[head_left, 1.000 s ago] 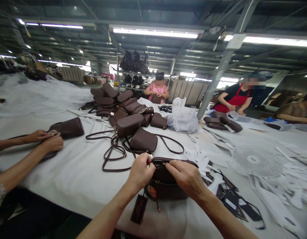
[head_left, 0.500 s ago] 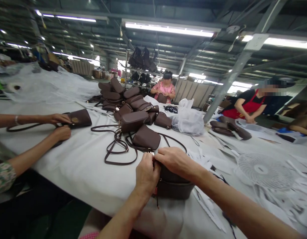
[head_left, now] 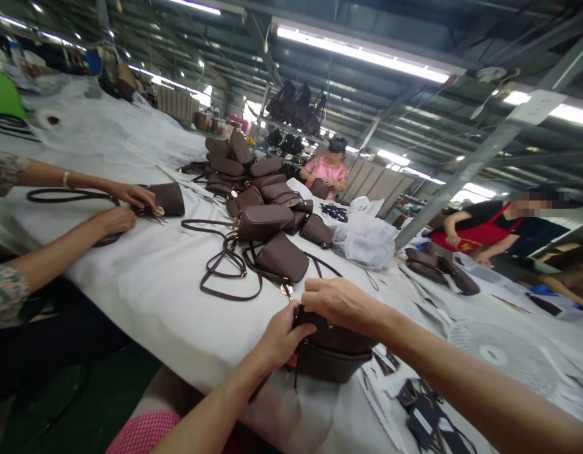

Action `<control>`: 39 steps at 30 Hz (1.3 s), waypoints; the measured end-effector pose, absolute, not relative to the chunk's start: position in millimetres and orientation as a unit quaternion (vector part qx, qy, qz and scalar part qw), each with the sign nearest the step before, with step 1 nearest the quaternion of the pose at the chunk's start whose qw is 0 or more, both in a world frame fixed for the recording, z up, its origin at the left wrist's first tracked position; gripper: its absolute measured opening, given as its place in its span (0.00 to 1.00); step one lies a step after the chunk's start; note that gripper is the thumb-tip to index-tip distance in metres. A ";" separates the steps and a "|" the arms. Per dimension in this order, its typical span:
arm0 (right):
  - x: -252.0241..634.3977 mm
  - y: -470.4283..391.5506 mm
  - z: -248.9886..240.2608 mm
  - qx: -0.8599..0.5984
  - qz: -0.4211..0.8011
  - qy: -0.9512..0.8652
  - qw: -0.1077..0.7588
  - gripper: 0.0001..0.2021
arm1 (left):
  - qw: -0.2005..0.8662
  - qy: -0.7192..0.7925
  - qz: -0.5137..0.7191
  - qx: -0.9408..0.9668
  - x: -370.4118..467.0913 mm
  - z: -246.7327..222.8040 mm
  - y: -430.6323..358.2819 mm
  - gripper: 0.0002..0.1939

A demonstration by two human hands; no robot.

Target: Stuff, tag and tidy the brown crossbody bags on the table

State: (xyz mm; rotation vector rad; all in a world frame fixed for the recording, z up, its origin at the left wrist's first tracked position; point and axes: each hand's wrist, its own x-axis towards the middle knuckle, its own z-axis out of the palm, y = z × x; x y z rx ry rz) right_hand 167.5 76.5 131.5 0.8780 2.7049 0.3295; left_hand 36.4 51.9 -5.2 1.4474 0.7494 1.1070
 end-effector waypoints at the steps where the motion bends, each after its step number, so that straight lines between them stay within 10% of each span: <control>1: 164.5 76.1 132.5 0.316 0.115 0.930 0.146 0.04 | 0.546 0.326 0.462 0.618 35.8 -3.7 51.5 0.14; 28: 176.4 65.7 125.5 0.087 0.188 0.969 0.132 0.10 | 0.610 0.214 0.435 0.627 40.3 -12.2 53.6 0.14; 39: 169.2 36.9 113.4 0.376 0.278 0.883 0.045 0.08 | 0.627 0.222 0.464 0.585 43.0 -4.5 43.6 0.20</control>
